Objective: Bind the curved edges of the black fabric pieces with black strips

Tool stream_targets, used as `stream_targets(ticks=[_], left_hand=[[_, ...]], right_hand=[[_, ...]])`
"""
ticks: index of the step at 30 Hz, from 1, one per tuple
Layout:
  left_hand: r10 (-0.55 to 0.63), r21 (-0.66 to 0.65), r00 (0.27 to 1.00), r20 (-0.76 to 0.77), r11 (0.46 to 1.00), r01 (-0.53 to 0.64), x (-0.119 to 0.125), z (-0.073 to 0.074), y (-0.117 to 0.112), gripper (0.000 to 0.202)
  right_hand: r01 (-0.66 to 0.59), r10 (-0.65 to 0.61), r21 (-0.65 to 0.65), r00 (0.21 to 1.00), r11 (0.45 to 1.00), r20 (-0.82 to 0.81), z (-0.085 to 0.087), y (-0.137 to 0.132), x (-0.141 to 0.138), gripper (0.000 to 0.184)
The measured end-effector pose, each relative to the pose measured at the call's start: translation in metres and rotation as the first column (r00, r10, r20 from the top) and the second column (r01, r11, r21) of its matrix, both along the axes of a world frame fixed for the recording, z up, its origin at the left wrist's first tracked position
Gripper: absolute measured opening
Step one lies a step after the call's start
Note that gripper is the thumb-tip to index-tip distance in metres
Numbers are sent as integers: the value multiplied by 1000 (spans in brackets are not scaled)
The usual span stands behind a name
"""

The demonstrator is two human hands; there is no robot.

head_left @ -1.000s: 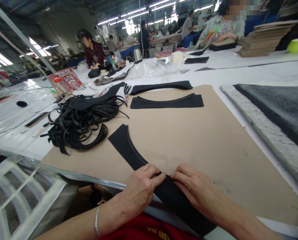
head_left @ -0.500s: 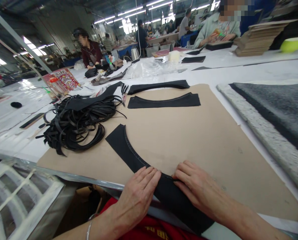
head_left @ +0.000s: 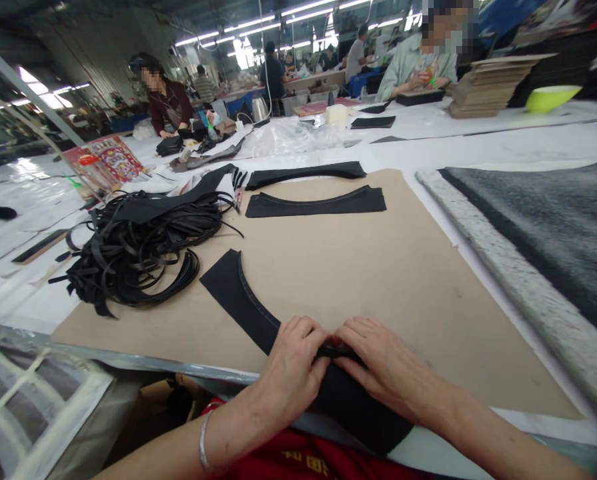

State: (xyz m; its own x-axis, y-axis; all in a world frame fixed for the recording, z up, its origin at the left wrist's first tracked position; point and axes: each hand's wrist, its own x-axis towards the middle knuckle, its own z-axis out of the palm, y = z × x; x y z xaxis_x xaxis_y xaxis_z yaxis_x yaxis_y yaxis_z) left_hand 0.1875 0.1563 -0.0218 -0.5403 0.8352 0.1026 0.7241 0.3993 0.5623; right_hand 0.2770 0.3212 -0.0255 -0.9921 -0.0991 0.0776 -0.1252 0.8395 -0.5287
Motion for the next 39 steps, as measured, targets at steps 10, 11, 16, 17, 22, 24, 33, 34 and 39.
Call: stream_targets(ticks=[10, 11, 16, 17, 22, 24, 33, 34, 39], left_hand=[[-92, -131, 994, 53, 986, 98, -4, 19, 14, 34], [-98, -141, 994, 50, 984, 104, -3, 19, 16, 34], [-91, -179, 996, 26, 979, 94, 4, 17, 21, 32], [-88, -171, 996, 14, 981, 89, 4, 16, 21, 32], [-127, -108, 987, -94, 987, 116, 9, 5, 13, 32], [-156, -91, 976, -151, 986, 143, 12, -1, 9, 30], [-136, 82, 860, -493, 976, 202, 32, -32, -18, 40], [-134, 81, 852, -505, 976, 202, 32, -33, -20, 41], [-119, 83, 869, -479, 980, 180, 33, -29, -20, 47]], right_hand=[[146, -113, -139, 969, 980, 220, 11, 15, 4, 10], [150, -116, -140, 967, 979, 225, 11, 15, 4, 10], [157, -123, -160, 972, 975, 202, 8, 15, 6, 10], [156, -122, -170, 974, 973, 192, 7, 15, 7, 11], [115, -86, -226, 987, 967, 135, 1, 17, 14, 11], [72, -52, -234, 995, 970, 90, -2, 18, 18, 13], [-64, 56, -193, 997, 979, -48, -10, 29, 28, 16], [-72, 64, -173, 997, 982, -48, -10, 30, 28, 17], [-111, 104, -98, 991, 989, -81, -11, 34, 30, 21]])
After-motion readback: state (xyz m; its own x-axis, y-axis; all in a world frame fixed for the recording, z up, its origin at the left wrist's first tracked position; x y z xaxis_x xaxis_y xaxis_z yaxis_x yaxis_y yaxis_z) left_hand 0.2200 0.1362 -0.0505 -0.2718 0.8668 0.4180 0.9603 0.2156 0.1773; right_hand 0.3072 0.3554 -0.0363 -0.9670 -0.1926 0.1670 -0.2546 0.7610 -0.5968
